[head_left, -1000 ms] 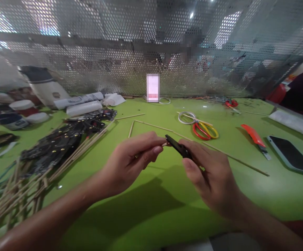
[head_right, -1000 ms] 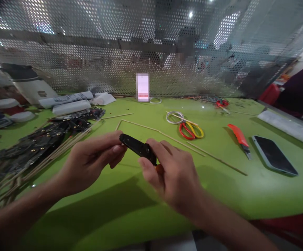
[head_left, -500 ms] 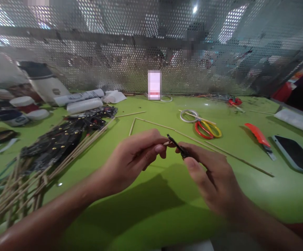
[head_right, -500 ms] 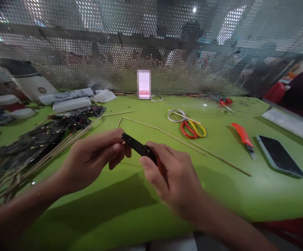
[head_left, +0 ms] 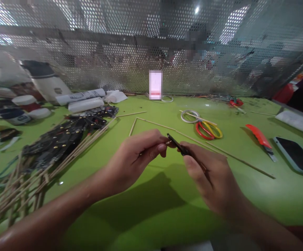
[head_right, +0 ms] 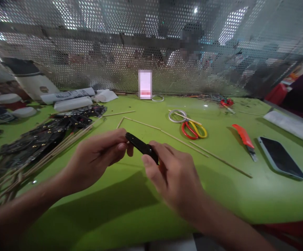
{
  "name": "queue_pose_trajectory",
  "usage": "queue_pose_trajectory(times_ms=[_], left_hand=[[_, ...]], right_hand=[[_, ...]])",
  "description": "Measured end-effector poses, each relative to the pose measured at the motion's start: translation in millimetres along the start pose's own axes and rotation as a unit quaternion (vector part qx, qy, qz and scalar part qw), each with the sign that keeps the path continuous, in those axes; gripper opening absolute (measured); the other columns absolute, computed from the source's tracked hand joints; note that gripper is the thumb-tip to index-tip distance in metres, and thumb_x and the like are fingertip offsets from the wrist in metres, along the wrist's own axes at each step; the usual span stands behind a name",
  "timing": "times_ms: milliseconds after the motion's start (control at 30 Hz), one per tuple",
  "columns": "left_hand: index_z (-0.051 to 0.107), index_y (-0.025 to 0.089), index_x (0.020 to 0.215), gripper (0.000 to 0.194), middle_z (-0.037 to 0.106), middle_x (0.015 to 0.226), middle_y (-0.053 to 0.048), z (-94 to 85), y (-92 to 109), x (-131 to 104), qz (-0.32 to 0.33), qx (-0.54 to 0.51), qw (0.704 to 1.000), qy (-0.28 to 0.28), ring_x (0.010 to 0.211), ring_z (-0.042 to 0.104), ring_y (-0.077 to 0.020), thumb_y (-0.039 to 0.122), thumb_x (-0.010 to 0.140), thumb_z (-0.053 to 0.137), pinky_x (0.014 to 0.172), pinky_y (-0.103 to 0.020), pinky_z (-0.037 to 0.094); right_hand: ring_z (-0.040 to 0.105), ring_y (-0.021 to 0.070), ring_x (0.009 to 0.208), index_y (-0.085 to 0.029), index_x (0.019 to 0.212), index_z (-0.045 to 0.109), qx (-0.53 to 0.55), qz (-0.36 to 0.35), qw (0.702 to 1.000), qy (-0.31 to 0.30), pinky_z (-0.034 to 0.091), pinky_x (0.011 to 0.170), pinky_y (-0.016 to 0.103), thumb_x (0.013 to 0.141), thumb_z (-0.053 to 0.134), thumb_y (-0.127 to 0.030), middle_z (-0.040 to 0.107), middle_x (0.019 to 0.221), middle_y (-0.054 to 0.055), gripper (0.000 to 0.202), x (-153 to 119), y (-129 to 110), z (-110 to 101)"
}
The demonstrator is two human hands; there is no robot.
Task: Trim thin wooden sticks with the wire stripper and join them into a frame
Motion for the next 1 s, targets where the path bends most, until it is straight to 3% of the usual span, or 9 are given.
queue_pose_trajectory(times_ms=[200, 533, 733, 867, 1000], left_hand=[[0.060, 0.017, 0.091, 0.013, 0.052, 0.069, 0.004, -6.9, -1, -4, -0.034, 0.026, 0.998, 0.054, 0.058, 0.043, -0.0071, 0.021, 0.096, 0.049, 0.051, -0.020, 0.033], [0.060, 0.014, 0.082, 0.010, 0.058, 0.071, 0.001, -13.9, 2, -6, 0.010, 0.031, 0.991, 0.132, 0.064, 0.051, -0.0081, 0.014, 0.092, 0.056, 0.056, -0.019, 0.039], [0.060, 0.016, 0.079, 0.018, 0.059, 0.074, -0.001, -8.4, -8, -6, -0.029, 0.026, 0.991, 0.124, 0.071, 0.054, -0.0102, 0.018, 0.095, 0.052, 0.064, -0.020, 0.043], [0.061, 0.015, 0.086, 0.014, 0.057, 0.072, -0.001, -6.8, -10, -6, -0.068, 0.058, 0.989, 0.115, 0.063, 0.049, -0.0100, 0.024, 0.094, 0.054, 0.055, -0.020, 0.038], [0.061, 0.014, 0.082, 0.014, 0.058, 0.070, -0.001, -4.1, -11, -7, -0.085, 0.082, 0.989, 0.092, 0.058, 0.047, -0.0096, 0.019, 0.092, 0.052, 0.050, -0.020, 0.034]], right_hand=[[0.055, 0.0130, 0.061, -0.006, 0.112, 0.064, -0.117, -0.041, 0.992, 0.037, 0.040, 0.058, 0.028, 0.098, 0.043, -0.034, 0.065, 0.079, 0.007, 0.038, 0, -5, -6], [0.052, 0.0115, 0.054, -0.009, 0.107, 0.066, -0.092, 0.004, 0.995, 0.034, 0.038, 0.053, 0.026, 0.098, 0.042, -0.036, 0.066, 0.075, 0.005, 0.037, -1, 5, -1], [0.053, 0.0117, 0.056, -0.013, 0.106, 0.065, -0.065, 0.050, 0.996, 0.022, 0.039, 0.055, 0.026, 0.098, 0.041, -0.039, 0.067, 0.076, 0.004, 0.037, 2, 15, 2], [0.055, 0.0124, 0.061, -0.015, 0.106, 0.065, -0.044, 0.057, 0.997, 0.034, 0.040, 0.059, 0.026, 0.098, 0.043, -0.040, 0.066, 0.078, 0.004, 0.034, 4, 17, -1], [0.054, 0.0120, 0.060, -0.016, 0.102, 0.064, -0.038, 0.062, 0.997, 0.031, 0.039, 0.060, 0.027, 0.098, 0.043, -0.041, 0.063, 0.073, 0.001, 0.032, 3, 21, -2]])
Point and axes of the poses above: each hand's wrist, its own x-axis towards the middle knuckle, its own z-axis out of the palm, y = z × x, the point moved 10 cm from there along x, towards the middle knuckle
